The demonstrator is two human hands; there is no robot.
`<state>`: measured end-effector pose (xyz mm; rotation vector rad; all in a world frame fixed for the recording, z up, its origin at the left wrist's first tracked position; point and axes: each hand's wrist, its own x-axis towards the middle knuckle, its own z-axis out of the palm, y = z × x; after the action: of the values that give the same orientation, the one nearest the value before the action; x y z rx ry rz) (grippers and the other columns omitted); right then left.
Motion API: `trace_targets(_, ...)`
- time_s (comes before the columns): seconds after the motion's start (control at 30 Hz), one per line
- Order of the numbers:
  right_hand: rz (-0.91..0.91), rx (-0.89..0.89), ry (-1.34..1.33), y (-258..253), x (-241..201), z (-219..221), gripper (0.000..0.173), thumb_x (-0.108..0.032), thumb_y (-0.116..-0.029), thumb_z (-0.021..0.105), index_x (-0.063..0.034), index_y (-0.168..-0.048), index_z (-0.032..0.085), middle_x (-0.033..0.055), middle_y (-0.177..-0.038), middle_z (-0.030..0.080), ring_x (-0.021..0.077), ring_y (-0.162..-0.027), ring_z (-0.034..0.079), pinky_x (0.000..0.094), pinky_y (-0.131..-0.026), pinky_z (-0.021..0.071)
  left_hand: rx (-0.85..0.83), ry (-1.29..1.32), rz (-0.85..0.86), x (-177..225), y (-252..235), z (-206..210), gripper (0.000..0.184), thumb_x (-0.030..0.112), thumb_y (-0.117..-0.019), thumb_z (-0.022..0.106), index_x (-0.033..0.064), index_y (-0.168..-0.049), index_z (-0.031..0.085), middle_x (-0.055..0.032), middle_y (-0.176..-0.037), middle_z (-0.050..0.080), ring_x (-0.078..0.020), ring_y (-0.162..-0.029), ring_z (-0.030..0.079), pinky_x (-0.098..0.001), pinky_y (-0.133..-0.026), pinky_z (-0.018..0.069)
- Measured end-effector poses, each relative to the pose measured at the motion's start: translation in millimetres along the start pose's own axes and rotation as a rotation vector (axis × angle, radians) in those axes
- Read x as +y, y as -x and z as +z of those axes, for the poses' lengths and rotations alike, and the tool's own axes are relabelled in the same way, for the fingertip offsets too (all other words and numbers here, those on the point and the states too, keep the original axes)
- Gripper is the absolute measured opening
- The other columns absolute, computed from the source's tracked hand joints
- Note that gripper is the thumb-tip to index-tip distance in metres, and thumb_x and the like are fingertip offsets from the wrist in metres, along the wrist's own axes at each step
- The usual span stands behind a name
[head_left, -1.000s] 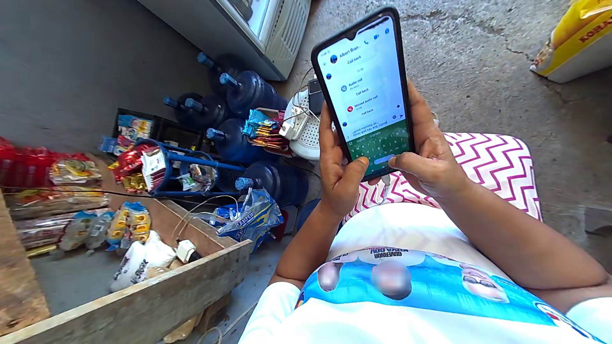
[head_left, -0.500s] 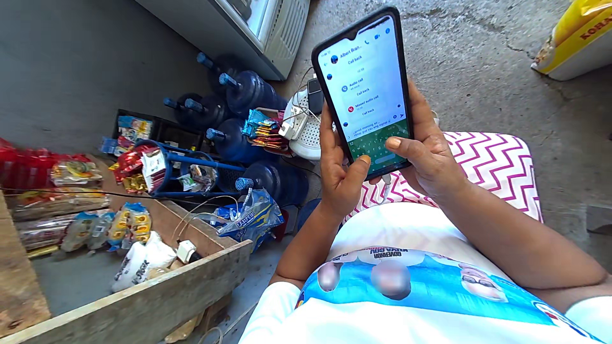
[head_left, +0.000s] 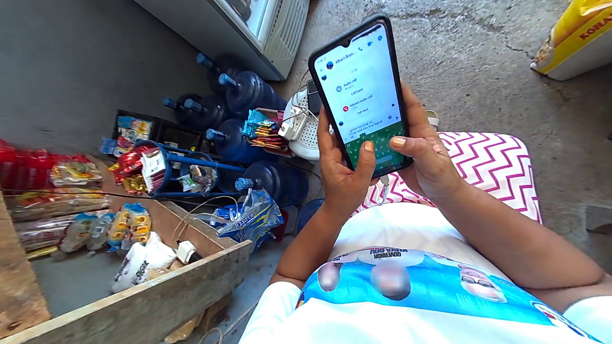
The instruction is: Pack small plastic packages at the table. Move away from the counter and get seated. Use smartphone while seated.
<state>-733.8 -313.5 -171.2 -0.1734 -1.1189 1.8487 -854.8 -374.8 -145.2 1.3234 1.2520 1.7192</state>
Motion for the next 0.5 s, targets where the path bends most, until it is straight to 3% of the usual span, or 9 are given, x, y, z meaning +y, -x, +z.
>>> trace_targets(0.07, 0.010, -0.012, -0.019, 0.4, -0.3, -0.5, 0.071, -0.013, -0.1006, 0.050, -0.0143, -0.162, 0.014, -0.0012, -0.145, 0.051, 0.0115, -0.126, 0.060, 0.0299, -0.099, 0.0571, -0.036, 0.027, -0.010, -0.2, 1.8, -4.0, 0.074, -0.001, -0.0981, 0.049, 0.0067, -0.159, 0.007, -0.0043, -0.133, 0.054, -0.0053, -0.102, 0.067, -0.0232, -0.077, 0.0608)
trace_targets(0.17, 0.043, -0.018, -0.035, 0.9, -2.8, -1.0, 0.075, -0.003, -0.0921, 0.042, -0.0170, -0.161, 0.016, 0.0007, -0.142, 0.053, 0.0141, -0.118, 0.064, 0.0312, -0.078, 0.0644, -0.071, 0.082, 0.004, -3.8, 1.8, -7.6, 0.073, 0.001, -0.0978, 0.044, 0.0091, -0.159, 0.004, -0.0022, -0.133, 0.054, -0.0048, -0.104, 0.066, -0.0245, -0.081, 0.0601)
trace_targets(0.2, 0.044, -0.023, -0.041, 0.9, -2.9, -1.4, 0.077, -0.001, -0.0900, 0.041, -0.0165, -0.161, 0.016, 0.0014, -0.141, 0.053, 0.0145, -0.117, 0.065, 0.0314, -0.076, 0.0646, -0.081, 0.092, 0.004, -3.6, 1.8, -8.4, 0.073, 0.001, -0.0979, 0.042, 0.0091, -0.159, 0.003, -0.0018, -0.134, 0.053, -0.0047, -0.106, 0.065, -0.0252, -0.084, 0.0594)
trace_targets(0.3, 0.031, -0.066, -0.012, 0.5, -4.3, -3.8, 0.082, -0.001, -0.0878, 0.041, -0.0122, -0.162, 0.010, -0.0002, -0.145, 0.050, 0.0108, -0.126, 0.059, 0.0304, -0.098, 0.0568, -0.069, 0.095, 0.001, -2.1, 1.6, -8.8, 0.071, 0.004, -0.0985, 0.041, 0.0106, -0.160, 0.005, -0.0002, -0.134, 0.054, -0.0039, -0.106, 0.065, -0.0241, -0.083, 0.0592)
trace_targets(0.33, 0.028, -0.070, -0.004, 0.4, -4.4, -4.2, 0.082, 0.000, -0.0873, 0.041, -0.0123, -0.163, 0.010, -0.0005, -0.145, 0.050, 0.0104, -0.126, 0.059, 0.0301, -0.099, 0.0566, -0.076, 0.099, 0.010, -2.2, 1.5, -9.3, 0.070, 0.005, -0.0992, 0.041, 0.0104, -0.159, 0.005, 0.0003, -0.135, 0.052, -0.0038, -0.107, 0.063, -0.0241, -0.086, 0.0580)
trace_targets(0.4, 0.037, -0.087, 0.001, -0.1, -4.6, -5.9, 0.084, 0.002, -0.0861, 0.039, -0.0145, -0.163, 0.010, 0.0002, -0.143, 0.052, 0.0113, -0.121, 0.062, 0.0294, -0.087, 0.0615, -0.085, 0.125, 0.022, -2.4, 1.0, -9.6, 0.068, 0.006, -0.1000, 0.041, 0.0121, -0.159, 0.007, 0.0014, -0.134, 0.053, -0.0038, -0.108, 0.063, -0.0240, -0.085, 0.0583)
trace_targets(0.43, 0.039, -0.083, -0.009, -0.4, -4.1, -6.1, 0.084, 0.003, -0.0847, 0.039, -0.0153, -0.162, 0.013, 0.0019, -0.141, 0.054, 0.0133, -0.116, 0.065, 0.0295, -0.076, 0.0639, -0.086, 0.135, 0.021, -2.2, 0.7, -9.6, 0.068, 0.006, -0.0995, 0.039, 0.0139, -0.159, 0.008, 0.0017, -0.134, 0.053, -0.0035, -0.107, 0.064, -0.0232, -0.082, 0.0588)
trace_targets(0.5, 0.050, -0.091, -0.018, -0.2, -4.9, -6.3, 0.086, 0.004, -0.0836, 0.039, -0.0157, -0.163, 0.012, 0.0025, -0.141, 0.054, 0.0142, -0.115, 0.066, 0.0294, -0.070, 0.0644, -0.089, 0.147, 0.016, -2.1, 0.6, -9.9, 0.067, 0.006, -0.0993, 0.038, 0.0156, -0.159, 0.009, 0.0013, -0.134, 0.053, -0.0037, -0.105, 0.065, -0.0221, -0.076, 0.0598)
